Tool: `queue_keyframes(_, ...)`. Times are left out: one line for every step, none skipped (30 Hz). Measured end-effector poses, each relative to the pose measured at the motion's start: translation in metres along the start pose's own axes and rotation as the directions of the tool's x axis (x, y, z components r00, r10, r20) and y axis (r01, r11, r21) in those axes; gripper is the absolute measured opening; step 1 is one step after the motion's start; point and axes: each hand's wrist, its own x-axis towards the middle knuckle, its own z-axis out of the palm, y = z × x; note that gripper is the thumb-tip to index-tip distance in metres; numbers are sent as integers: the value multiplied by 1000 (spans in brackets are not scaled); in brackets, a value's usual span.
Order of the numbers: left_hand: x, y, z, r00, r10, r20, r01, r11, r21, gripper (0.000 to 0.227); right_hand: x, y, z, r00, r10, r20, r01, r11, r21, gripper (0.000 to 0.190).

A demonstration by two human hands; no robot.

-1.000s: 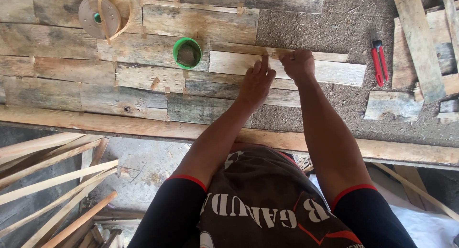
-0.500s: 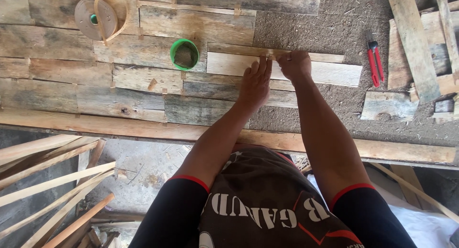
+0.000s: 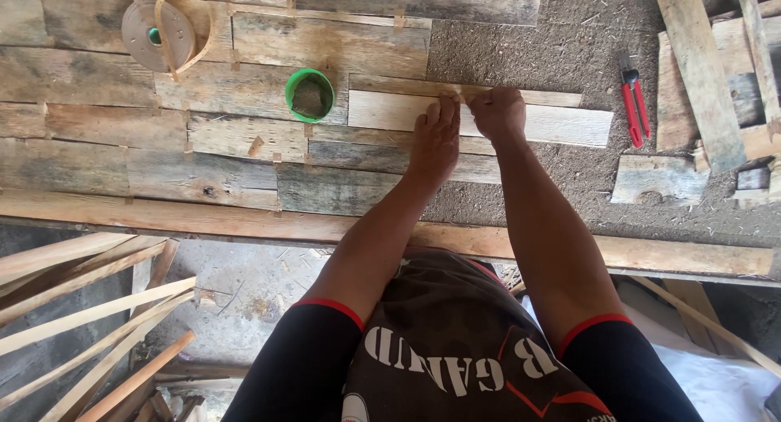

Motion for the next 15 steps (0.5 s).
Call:
queue_keyframes(0,1,-2,1000,1,0,-1,1000,0,80,0,2,1,1000,1,0,-1,1000,0,43)
queue_keyframes(1,2,-3,1000,-4,1,4,1000,-12,80,0,4,1,998,-51,-32,50,999,-7,36)
queue_keyframes(1,2,-5,1000,-9,2,9,1000,-23,79,0,6,2,993,-102,-64,101,995,-16,29)
queue_keyframes(1,2,-3,1000,-9,2,9,1000,-23,79,-4,8,1,993,-103,-64,102,995,-16,29)
queue_keyframes(1,1,-1,1000,-5,-4,5,1000,-24,79,-9,10,1,995,-93,-47,99,985,139,21)
queue_keyframes(1,1,0,1000,-1,-10,0,1000,-24,79,-13,11,0,996,-85,-29,90,953,290,14)
queue_keyframes(1,1,3,1000,0,-10,0,1000,-25,79,-15,17,2,996,-85,-29,90,953,290,14)
queue_keyframes(2,1,6,1000,0,-3,0,1000,-1,77,-18,22,5,990,-118,-78,136,943,303,11)
queue_keyframes(3,1,9,1000,1,5,-1,1000,23,76,-20,27,7,981,-149,-126,182,932,314,11)
queue_keyframes(0,1,14,1000,2,7,-2,1000,21,76,-29,27,10,981,-146,-126,179,932,314,11)
queue_keyframes(-2,1,19,999,-16,-31,15,999,-46,70,-38,27,12,971,-195,-136,215,965,150,15)
queue_keyframes(-2,0,24,997,-37,-69,29,993,-112,64,-45,26,14,959,-247,-139,247,969,-17,22)
queue_keyframes(-1,0,19,997,-36,-70,28,993,-112,64,-53,19,10,959,-247,-139,247,969,-17,22)
queue_keyframes(0,0,15,998,-20,-61,14,995,-98,64,-62,12,7,909,-387,-157,345,907,-242,46)
queue_keyframes(0,1,10,999,-4,-52,0,996,-85,64,-71,6,4,842,-521,-139,413,789,-455,77)
